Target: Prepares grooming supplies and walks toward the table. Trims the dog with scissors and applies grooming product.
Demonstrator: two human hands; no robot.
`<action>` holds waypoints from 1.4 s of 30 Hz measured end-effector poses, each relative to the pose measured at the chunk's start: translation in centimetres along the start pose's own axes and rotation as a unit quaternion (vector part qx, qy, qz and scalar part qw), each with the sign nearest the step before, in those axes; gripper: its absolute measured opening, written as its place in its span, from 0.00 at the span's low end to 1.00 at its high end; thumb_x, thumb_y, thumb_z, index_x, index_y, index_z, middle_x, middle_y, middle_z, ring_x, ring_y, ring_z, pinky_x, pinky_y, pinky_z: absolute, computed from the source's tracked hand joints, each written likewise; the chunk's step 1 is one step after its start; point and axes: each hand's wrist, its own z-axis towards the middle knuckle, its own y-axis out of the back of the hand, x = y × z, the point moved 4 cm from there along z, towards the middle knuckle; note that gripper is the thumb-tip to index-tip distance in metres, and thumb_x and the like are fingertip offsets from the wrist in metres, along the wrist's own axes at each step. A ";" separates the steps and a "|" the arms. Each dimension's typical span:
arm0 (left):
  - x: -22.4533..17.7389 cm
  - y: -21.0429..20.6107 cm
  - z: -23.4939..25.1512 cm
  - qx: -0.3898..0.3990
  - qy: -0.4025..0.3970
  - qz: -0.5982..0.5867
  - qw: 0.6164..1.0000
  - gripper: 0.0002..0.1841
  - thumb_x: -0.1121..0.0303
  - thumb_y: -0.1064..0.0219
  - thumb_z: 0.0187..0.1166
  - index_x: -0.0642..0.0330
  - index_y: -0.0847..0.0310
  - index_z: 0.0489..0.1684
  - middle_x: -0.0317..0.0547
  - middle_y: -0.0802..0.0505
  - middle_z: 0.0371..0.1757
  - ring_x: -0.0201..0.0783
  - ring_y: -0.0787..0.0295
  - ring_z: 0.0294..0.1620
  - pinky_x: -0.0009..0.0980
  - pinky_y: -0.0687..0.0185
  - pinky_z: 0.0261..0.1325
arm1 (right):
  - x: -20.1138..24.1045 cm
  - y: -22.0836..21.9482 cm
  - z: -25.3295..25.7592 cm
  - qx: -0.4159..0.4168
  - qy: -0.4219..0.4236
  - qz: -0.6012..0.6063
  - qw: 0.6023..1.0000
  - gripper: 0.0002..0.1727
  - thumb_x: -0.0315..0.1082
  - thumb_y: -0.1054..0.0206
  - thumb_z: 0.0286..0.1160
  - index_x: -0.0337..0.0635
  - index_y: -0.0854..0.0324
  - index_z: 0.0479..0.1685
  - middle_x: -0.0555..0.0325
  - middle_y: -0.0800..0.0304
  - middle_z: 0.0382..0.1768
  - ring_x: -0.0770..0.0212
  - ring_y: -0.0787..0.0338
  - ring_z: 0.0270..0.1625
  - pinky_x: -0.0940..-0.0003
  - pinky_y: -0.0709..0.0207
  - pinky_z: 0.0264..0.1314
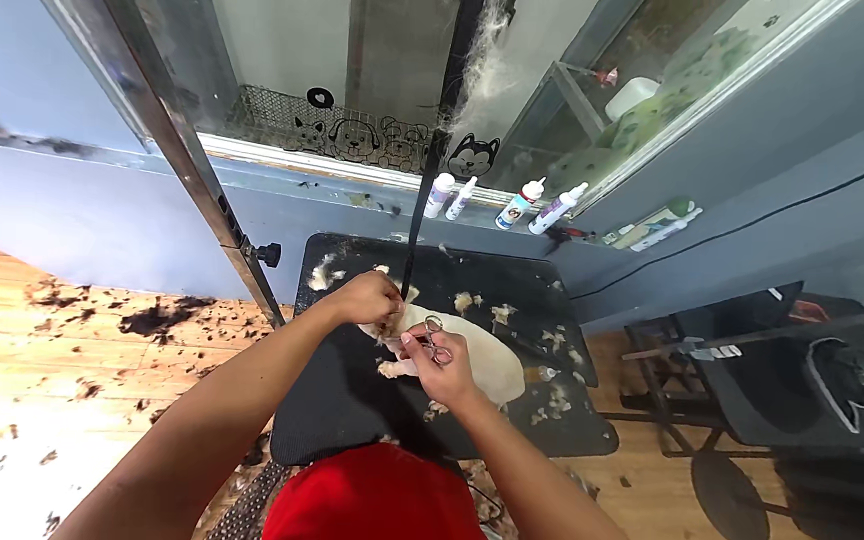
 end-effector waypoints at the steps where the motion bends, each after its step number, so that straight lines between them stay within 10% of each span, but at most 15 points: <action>1: -0.1 0.0 -0.1 -0.002 -0.001 -0.001 1.000 0.15 0.60 0.36 0.86 0.55 0.07 0.31 0.43 0.07 0.37 0.41 0.12 0.44 0.50 0.20 0.52 | -0.1 -0.1 0.0 -0.003 0.014 -0.015 1.000 0.08 0.31 0.35 0.82 0.38 0.12 0.40 0.59 0.07 0.32 0.67 0.06 0.33 0.69 0.08 0.37; 16: -0.5 0.0 0.0 0.004 0.001 0.004 1.000 0.15 0.60 0.36 0.86 0.56 0.06 0.35 0.45 0.07 0.40 0.42 0.12 0.48 0.49 0.20 0.56 | -0.9 -0.1 -1.3 0.031 0.088 -0.034 0.995 0.09 0.33 0.34 0.82 0.38 0.10 0.39 0.59 0.07 0.33 0.70 0.08 0.34 0.71 0.10 0.38; 29: -0.8 -0.3 0.3 0.006 0.005 0.073 0.997 0.15 0.57 0.37 0.84 0.53 0.06 0.37 0.45 0.06 0.45 0.46 0.12 0.53 0.55 0.20 0.58 | 0.4 -2.9 -1.1 0.056 0.166 -0.329 0.928 0.12 0.30 0.33 0.70 0.40 0.10 0.48 0.51 0.09 0.40 0.57 0.07 0.40 0.63 0.10 0.41; 34: -0.5 0.0 0.4 -0.006 0.004 0.057 0.998 0.14 0.59 0.36 0.84 0.53 0.06 0.34 0.45 0.06 0.43 0.46 0.11 0.51 0.56 0.19 0.56 | -1.7 -2.8 -2.3 -0.116 -0.045 -0.042 0.991 0.10 0.30 0.36 0.84 0.38 0.12 0.55 0.56 0.04 0.42 0.63 0.04 0.40 0.65 0.05 0.45; 38: -0.4 0.2 0.3 0.001 0.011 0.052 0.999 0.15 0.59 0.37 0.84 0.54 0.06 0.35 0.45 0.06 0.42 0.46 0.11 0.49 0.56 0.19 0.55 | -2.2 -3.2 -2.1 -0.173 -0.212 0.179 0.945 0.11 0.30 0.36 0.87 0.36 0.17 0.60 0.43 0.04 0.43 0.47 0.02 0.42 0.50 0.05 0.51; 42: -0.4 0.4 0.1 0.006 0.014 0.051 0.999 0.14 0.60 0.36 0.84 0.54 0.06 0.36 0.45 0.06 0.45 0.45 0.12 0.53 0.54 0.21 0.61 | -3.1 -2.8 -2.6 -0.097 0.011 -0.027 0.995 0.08 0.27 0.26 0.76 0.37 0.10 0.50 0.57 0.03 0.46 0.64 0.03 0.47 0.65 0.06 0.54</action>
